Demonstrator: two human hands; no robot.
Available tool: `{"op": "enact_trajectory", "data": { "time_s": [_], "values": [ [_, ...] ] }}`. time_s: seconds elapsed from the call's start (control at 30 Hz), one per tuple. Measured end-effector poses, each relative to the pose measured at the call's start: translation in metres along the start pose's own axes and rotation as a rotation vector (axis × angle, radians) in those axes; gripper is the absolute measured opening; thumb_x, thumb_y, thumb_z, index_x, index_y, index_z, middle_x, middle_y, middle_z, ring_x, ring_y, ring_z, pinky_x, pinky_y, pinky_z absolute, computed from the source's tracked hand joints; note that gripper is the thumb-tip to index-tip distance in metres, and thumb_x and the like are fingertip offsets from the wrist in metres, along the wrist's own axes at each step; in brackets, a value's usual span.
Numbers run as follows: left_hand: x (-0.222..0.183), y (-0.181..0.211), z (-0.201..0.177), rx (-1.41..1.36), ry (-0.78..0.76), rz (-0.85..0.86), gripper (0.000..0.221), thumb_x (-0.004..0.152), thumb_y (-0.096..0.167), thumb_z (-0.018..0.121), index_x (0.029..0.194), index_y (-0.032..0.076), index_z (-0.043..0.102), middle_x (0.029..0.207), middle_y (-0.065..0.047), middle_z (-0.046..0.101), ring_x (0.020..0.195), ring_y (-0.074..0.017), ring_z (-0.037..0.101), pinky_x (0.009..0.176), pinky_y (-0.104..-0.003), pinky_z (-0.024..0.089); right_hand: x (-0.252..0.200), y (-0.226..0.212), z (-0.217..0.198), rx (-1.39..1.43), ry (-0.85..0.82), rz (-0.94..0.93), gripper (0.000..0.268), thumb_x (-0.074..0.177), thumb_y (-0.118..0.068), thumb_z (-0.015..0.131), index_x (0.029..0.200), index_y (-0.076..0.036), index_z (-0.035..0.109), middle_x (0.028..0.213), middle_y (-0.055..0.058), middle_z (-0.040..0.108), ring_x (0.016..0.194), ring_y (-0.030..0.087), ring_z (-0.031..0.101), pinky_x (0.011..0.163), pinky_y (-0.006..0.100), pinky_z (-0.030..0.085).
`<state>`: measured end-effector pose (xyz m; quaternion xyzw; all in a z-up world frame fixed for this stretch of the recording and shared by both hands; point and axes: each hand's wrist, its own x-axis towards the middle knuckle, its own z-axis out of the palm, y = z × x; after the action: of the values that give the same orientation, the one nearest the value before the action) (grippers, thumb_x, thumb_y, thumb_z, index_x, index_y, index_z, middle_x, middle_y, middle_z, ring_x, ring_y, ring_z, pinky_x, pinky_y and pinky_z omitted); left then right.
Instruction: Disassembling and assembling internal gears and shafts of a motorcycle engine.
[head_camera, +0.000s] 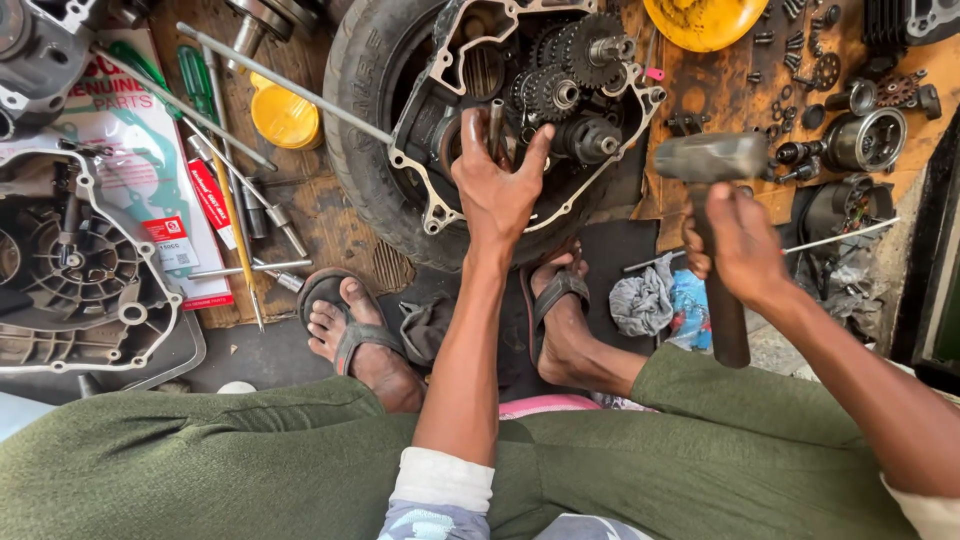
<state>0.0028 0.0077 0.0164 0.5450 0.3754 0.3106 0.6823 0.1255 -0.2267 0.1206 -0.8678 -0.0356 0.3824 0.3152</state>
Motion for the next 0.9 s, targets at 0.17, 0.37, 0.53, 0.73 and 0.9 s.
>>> {"op": "enact_trajectory", "data": {
  "time_s": [0.17, 0.37, 0.53, 0.73, 0.9],
  "values": [
    [0.000, -0.010, 0.000, 0.012, 0.063, -0.008, 0.026, 0.094, 0.016, 0.073, 0.105, 0.001, 0.054, 0.073, -0.006, 0.061, 0.061, -0.0131, 0.054, 0.058, -0.033, 0.047, -0.023, -0.021, 0.028, -0.103, 0.055, -0.349, 0.062, 0.104, -0.061, 0.040, 0.100, 0.000, 0.052, 0.070, 0.004, 0.053, 0.053, 0.011, 0.052, 0.046, 0.029, 0.045],
    [0.000, -0.013, 0.002, -0.020, 0.078, -0.008, 0.017, 0.095, 0.010, 0.064, 0.105, 0.002, 0.053, 0.071, -0.008, 0.061, 0.058, -0.0154, 0.055, 0.058, -0.033, 0.047, -0.015, -0.052, 0.061, -0.333, 0.100, -0.378, 0.058, 0.107, -0.055, 0.044, 0.089, -0.001, 0.053, 0.063, 0.004, 0.055, 0.052, 0.012, 0.053, 0.047, 0.032, 0.043],
    [-0.003, -0.012, 0.002, -0.018, 0.093, 0.012, 0.018, 0.093, 0.006, 0.063, 0.106, 0.001, 0.053, 0.072, -0.011, 0.060, 0.059, -0.0172, 0.053, 0.058, -0.034, 0.046, -0.016, -0.030, 0.063, -0.328, 0.127, -0.356, 0.058, 0.108, -0.052, 0.043, 0.081, -0.002, 0.054, 0.060, 0.004, 0.054, 0.050, 0.012, 0.054, 0.047, 0.032, 0.043],
    [-0.003, -0.011, 0.002, -0.010, 0.092, 0.045, 0.018, 0.093, 0.005, 0.060, 0.108, 0.000, 0.053, 0.077, -0.012, 0.063, 0.062, -0.0187, 0.057, 0.062, -0.034, 0.050, -0.030, -0.065, 0.070, -0.165, 0.063, -0.236, 0.052, 0.106, -0.053, 0.043, 0.095, -0.003, 0.050, 0.065, 0.002, 0.050, 0.050, 0.011, 0.048, 0.044, 0.028, 0.042],
    [-0.005, -0.014, -0.002, -0.019, 0.095, 0.021, 0.020, 0.092, 0.005, 0.060, 0.110, 0.000, 0.054, 0.077, -0.013, 0.065, 0.063, -0.0204, 0.060, 0.062, -0.035, 0.051, -0.021, -0.043, 0.077, 0.013, 0.072, -0.330, 0.053, 0.108, -0.055, 0.042, 0.100, -0.003, 0.047, 0.070, 0.002, 0.048, 0.051, 0.010, 0.047, 0.044, 0.027, 0.041]
  ]
}}
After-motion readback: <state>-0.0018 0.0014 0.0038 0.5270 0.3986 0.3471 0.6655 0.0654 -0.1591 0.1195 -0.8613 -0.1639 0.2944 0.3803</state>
